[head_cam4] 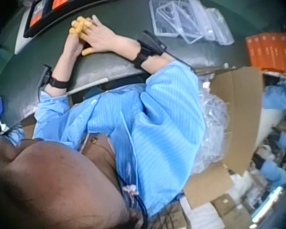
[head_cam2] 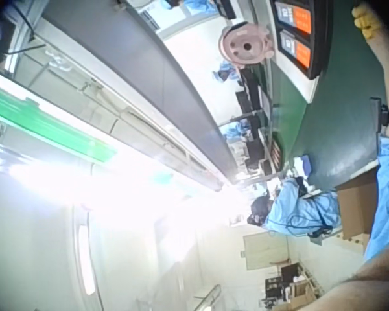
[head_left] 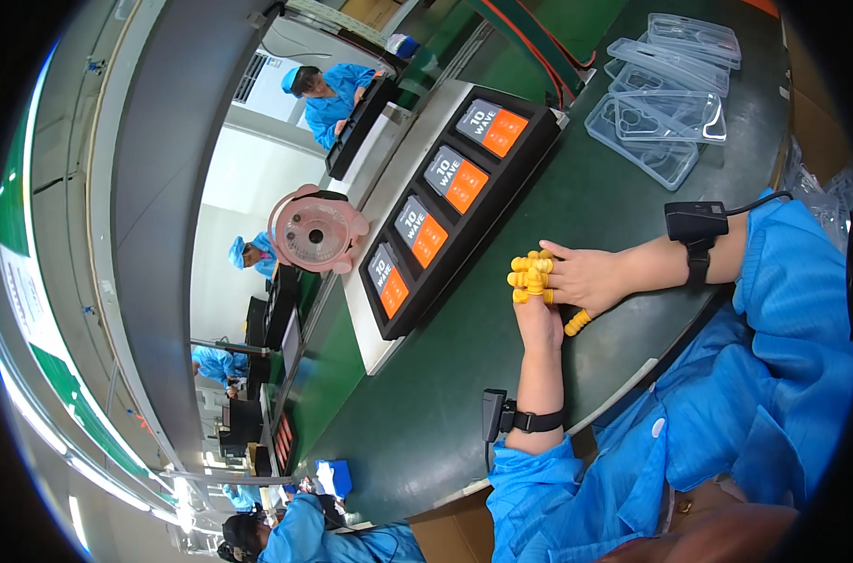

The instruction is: Placing clear phone cases onto test jigs and inserting smartphones into cases for inspection or assembly.

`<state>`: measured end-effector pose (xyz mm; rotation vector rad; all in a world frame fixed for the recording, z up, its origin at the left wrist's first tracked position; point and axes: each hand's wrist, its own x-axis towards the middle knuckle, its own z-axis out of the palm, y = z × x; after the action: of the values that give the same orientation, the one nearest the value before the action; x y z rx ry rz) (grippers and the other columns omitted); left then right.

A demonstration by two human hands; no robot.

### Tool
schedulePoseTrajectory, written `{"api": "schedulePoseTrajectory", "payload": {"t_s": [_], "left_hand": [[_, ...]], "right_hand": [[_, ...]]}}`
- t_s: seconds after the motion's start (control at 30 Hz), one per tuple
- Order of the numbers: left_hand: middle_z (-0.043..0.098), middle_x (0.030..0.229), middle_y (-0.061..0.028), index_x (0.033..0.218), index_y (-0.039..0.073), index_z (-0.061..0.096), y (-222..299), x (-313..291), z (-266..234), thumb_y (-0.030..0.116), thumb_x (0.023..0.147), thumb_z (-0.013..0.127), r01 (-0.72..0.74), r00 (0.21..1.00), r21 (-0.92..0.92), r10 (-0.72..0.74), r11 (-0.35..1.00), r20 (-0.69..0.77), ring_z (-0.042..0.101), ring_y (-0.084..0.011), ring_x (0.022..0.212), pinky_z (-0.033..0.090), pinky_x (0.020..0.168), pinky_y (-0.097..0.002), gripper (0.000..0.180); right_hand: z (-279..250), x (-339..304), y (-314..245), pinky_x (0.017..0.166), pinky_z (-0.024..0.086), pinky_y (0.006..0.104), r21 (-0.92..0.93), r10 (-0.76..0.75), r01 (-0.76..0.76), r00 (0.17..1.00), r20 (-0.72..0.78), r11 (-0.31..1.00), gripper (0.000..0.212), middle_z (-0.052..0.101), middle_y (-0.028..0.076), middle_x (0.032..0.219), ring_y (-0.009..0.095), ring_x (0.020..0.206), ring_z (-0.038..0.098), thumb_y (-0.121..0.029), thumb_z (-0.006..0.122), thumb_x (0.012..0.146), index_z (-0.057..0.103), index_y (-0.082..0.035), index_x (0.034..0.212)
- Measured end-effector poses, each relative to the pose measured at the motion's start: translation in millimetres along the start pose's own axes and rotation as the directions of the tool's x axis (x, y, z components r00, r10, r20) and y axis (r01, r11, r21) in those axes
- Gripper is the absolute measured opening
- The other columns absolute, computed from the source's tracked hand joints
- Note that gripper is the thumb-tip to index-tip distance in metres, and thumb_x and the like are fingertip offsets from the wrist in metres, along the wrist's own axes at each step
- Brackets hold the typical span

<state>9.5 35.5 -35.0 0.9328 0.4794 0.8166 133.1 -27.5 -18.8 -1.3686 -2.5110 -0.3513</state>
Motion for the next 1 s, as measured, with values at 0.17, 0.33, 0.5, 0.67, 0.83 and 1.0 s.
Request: {"api": "schedulePoseTrajectory", "payload": {"t_s": [0.17, 0.33, 0.5, 0.67, 0.83, 1.0], "left_hand": [[0.047, 0.111, -0.0082, 0.111, 0.003, 0.043, 25, 1, -16, 0.017, 0.082, 0.052, -0.104, 0.992, 0.166, 0.114, 0.981, -0.052, 0.046, -0.0184, 0.103, 0.038, 0.088, -0.0321, 0.033], [0.049, 0.109, -0.0082, 0.109, 0.001, 0.044, 6, -3, 4, 0.011, 0.084, 0.046, 0.030, 0.996, 0.071, -0.023, 0.997, -0.085, 0.048, -0.0175, 0.101, 0.039, 0.086, -0.0295, 0.027], [0.044, 0.114, -0.0093, 0.113, 0.004, 0.038, 5, -5, 2, 0.018, 0.087, 0.039, 0.067, 0.996, 0.037, -0.065, 0.997, -0.064, 0.044, -0.0198, 0.105, 0.037, 0.089, -0.0346, 0.029], [0.038, 0.120, -0.0108, 0.117, 0.006, 0.034, 2, -5, 12, 0.030, 0.089, 0.027, 0.120, 0.990, -0.133, -0.129, 0.984, -0.059, 0.037, -0.0228, 0.112, 0.031, 0.095, -0.0387, 0.037], [0.054, 0.088, -0.0048, 0.098, 0.006, 0.049, 25, 16, -43, 0.037, 0.088, 0.029, -0.077, 0.912, 0.105, 0.112, 0.991, -0.394, 0.048, -0.0129, 0.072, 0.037, 0.062, -0.0229, 0.038], [0.054, 0.077, -0.0018, 0.091, 0.004, 0.051, 35, 25, -65, 0.021, 0.085, 0.035, -0.049, 0.901, 0.467, 0.241, 0.883, -0.362, 0.047, -0.0089, 0.060, 0.036, 0.051, -0.0187, 0.024]], "right_hand": [[-4, 38, -3, 0.099, 0.009, 0.0508, -0.034, -0.060, 0.061, 0.998, 0.030, 0.998, 0.065, 0.034, 0.013, 0.125, 0.024, 0.119, 0.027, -0.048, 0.048, 0.073, 0.038, -0.004, 0.120], [7, 14, -4, 0.099, 0.010, 0.0498, -0.114, 0.014, -0.020, 0.999, -0.050, 0.993, 0.069, 0.035, 0.012, 0.125, 0.024, 0.119, 0.028, -0.050, 0.049, 0.070, 0.037, -0.004, 0.120], [-21, 25, -9, 0.098, 0.011, 0.0500, -0.053, 0.043, -0.048, 0.995, -0.087, 0.997, 0.074, 0.036, 0.013, 0.124, 0.026, 0.119, 0.028, -0.052, 0.050, 0.068, 0.034, -0.004, 0.122], [-1, 17, 6, 0.093, 0.020, 0.0474, 0.034, 0.081, -0.080, 0.996, -0.038, 0.996, 0.083, 0.039, 0.016, 0.121, 0.027, 0.113, 0.036, -0.055, 0.058, 0.058, 0.036, -0.005, 0.120], [-3, 24, 35, 0.075, 0.039, 0.0375, 0.414, 0.221, -0.063, 0.912, -0.345, 0.908, 0.048, 0.049, 0.013, 0.092, 0.030, 0.088, 0.045, -0.040, 0.065, 0.062, 0.055, -0.006, 0.094], [19, 8, 64, 0.073, 0.040, 0.0349, 0.427, 0.570, -0.472, 0.811, -0.133, 0.771, 0.026, 0.049, 0.010, 0.082, 0.026, 0.081, 0.049, -0.027, 0.063, 0.068, 0.054, -0.005, 0.078]]}}
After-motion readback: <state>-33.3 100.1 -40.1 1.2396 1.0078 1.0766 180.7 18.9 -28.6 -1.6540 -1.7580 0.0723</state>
